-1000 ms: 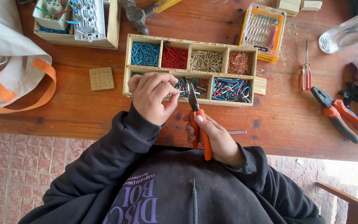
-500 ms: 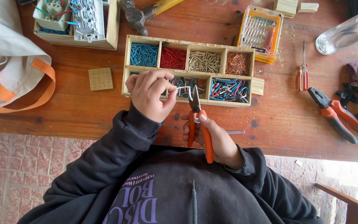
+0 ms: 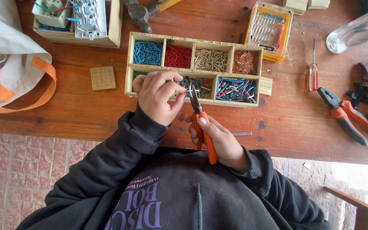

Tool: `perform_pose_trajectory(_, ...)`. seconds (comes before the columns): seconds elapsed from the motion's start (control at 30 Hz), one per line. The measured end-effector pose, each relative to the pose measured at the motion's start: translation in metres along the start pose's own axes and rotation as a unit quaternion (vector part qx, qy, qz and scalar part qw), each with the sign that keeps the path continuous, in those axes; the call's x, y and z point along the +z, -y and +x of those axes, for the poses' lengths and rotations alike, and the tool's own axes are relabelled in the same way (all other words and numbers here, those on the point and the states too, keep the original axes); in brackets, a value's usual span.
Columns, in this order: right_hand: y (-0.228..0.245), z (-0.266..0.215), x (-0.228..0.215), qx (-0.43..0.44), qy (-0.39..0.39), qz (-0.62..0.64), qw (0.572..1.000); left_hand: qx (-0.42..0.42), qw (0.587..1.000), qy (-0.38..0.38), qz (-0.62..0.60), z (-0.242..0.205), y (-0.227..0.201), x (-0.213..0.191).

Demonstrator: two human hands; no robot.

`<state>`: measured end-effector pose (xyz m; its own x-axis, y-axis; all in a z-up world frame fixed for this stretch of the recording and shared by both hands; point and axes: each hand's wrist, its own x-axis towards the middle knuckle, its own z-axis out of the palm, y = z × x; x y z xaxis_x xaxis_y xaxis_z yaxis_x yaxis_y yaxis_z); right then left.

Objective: The person repeatedly strips insulation from small colored wires using orange-handled wire strippers. They pick wires from a compartmented wooden box, strip them, and place the stripped pieces back into the box. The process is continuous and repetitive throughout the clip.

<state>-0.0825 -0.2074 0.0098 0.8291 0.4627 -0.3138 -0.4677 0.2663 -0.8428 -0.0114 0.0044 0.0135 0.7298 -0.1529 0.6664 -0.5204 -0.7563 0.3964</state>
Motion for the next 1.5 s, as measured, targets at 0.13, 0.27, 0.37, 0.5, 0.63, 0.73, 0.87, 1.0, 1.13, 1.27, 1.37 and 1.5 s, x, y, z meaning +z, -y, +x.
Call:
perform_pose_trajectory(0.13,-0.005,0.003,-0.002,-0.007,-0.018,0.006,1.000,0.001,1.000,0.006,0.008,-0.001,0.000,0.001)
perform_pose_trajectory(0.27,-0.003,0.005,-0.002,0.011,-0.022,-0.001,1.000,0.006,1.000,0.008,0.018,0.000,0.001,0.004)
perform_pose_trajectory(0.37,0.003,0.003,0.001,0.013,-0.026,0.016,0.999,0.005,1.000,0.004,0.022,0.000,0.001,0.005)
perform_pose_trajectory(0.5,0.007,0.002,0.002,0.018,-0.027,0.033,0.999,0.003,1.000,-0.004,0.027,0.000,0.001,0.006)
perform_pose_trajectory(0.63,0.002,-0.002,0.000,0.034,-0.014,0.050,0.998,-0.005,1.000,-0.001,0.030,-0.002,0.006,0.009)
perform_pose_trajectory(0.73,-0.005,-0.006,-0.006,0.020,-0.008,0.070,0.997,-0.007,0.999,0.002,0.040,-0.002,0.009,0.010)
perform_pose_trajectory(0.87,-0.014,-0.008,-0.015,-0.018,0.013,0.081,0.996,-0.001,0.998,0.006,0.063,-0.001,0.008,0.010)
perform_pose_trajectory(1.0,-0.022,-0.009,-0.021,-0.038,0.025,0.063,0.997,-0.011,0.998,0.033,0.059,0.001,0.010,0.009)
perform_pose_trajectory(1.13,-0.019,-0.014,-0.027,-0.046,0.035,0.053,0.997,-0.007,0.996,0.037,0.084,0.001,0.011,0.009)
perform_pose_trajectory(1.27,-0.022,-0.018,-0.039,-0.052,0.042,0.047,0.997,0.001,0.995,0.054,0.080,0.006,0.007,0.005)
perform_pose_trajectory(1.37,-0.014,-0.025,-0.041,-0.051,0.053,0.044,0.996,0.014,0.995,0.071,0.075,0.012,0.002,0.008)
perform_pose_trajectory(1.5,0.005,-0.035,-0.042,-0.066,0.068,0.017,0.995,0.048,0.992,0.099,0.062,0.028,-0.015,0.020)
